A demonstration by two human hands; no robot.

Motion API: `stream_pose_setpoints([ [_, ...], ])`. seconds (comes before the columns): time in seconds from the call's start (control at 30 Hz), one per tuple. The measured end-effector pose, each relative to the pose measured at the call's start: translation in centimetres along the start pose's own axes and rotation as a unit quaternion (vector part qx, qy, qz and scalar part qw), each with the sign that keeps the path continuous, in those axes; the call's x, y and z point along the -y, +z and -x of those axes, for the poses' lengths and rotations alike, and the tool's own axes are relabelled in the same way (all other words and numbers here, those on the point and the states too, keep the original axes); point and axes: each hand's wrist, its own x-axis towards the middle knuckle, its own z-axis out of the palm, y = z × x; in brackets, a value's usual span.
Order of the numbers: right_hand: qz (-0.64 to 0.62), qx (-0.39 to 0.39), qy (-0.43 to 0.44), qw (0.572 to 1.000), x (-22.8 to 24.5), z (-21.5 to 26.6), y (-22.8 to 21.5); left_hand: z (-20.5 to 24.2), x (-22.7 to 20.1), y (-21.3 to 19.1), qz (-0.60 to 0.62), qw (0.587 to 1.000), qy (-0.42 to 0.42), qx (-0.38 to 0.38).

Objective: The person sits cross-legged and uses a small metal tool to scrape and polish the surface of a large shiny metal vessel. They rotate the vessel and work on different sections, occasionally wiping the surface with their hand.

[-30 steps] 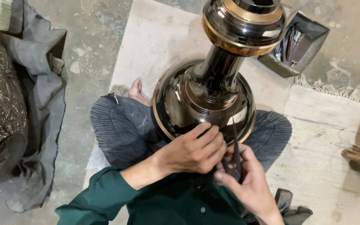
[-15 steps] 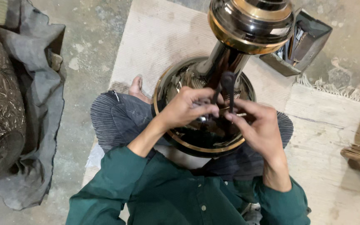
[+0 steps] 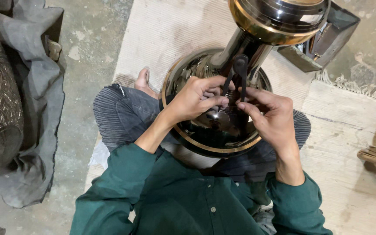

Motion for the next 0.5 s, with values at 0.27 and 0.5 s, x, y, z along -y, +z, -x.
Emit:
stream_pose_setpoints([
  [0.27, -0.002, 0.005, 0.001, 1.000, 0.34, -0.03, -0.06, -0.17, 0.37, -0.06, -0.012, 1.000, 0.025, 0.005],
  [0.5, -0.010, 0.011, 0.008, 1.000, 0.69, -0.08, -0.23, -0.09, 0.27, 0.20, -0.030, 0.999, 0.022, -0.012],
])
